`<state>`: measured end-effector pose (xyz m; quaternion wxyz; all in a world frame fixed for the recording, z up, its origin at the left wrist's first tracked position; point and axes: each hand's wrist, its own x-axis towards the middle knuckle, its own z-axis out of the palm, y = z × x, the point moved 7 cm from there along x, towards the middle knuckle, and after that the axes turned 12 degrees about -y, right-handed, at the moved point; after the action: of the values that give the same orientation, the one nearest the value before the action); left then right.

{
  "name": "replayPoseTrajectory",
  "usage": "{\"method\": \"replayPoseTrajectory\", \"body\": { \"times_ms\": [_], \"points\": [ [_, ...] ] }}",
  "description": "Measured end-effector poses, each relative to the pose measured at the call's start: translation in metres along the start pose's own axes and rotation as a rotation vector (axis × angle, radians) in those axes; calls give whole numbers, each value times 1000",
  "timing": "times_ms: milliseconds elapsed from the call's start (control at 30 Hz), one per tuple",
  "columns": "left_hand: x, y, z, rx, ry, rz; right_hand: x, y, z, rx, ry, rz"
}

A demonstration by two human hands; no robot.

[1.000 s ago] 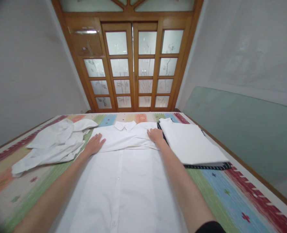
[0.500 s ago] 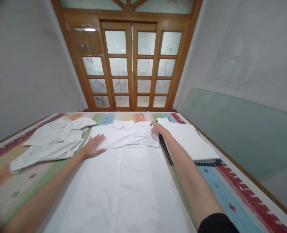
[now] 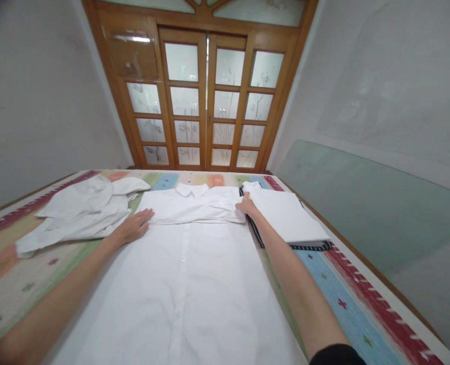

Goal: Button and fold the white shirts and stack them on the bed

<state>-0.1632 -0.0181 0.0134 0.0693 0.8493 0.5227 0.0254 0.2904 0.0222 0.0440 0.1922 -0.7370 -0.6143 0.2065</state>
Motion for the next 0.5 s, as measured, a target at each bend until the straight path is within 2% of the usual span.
{"method": "replayPoseTrajectory", "body": {
  "times_ms": [367, 500],
  "points": [
    [-18, -23, -10, -110, 122, -148, -28, -5, 12, 147, 32, 14],
    [-22, -28, -10, -125, 193, -172, -40, -5, 19, 127, 157, 29]
  ]
}}
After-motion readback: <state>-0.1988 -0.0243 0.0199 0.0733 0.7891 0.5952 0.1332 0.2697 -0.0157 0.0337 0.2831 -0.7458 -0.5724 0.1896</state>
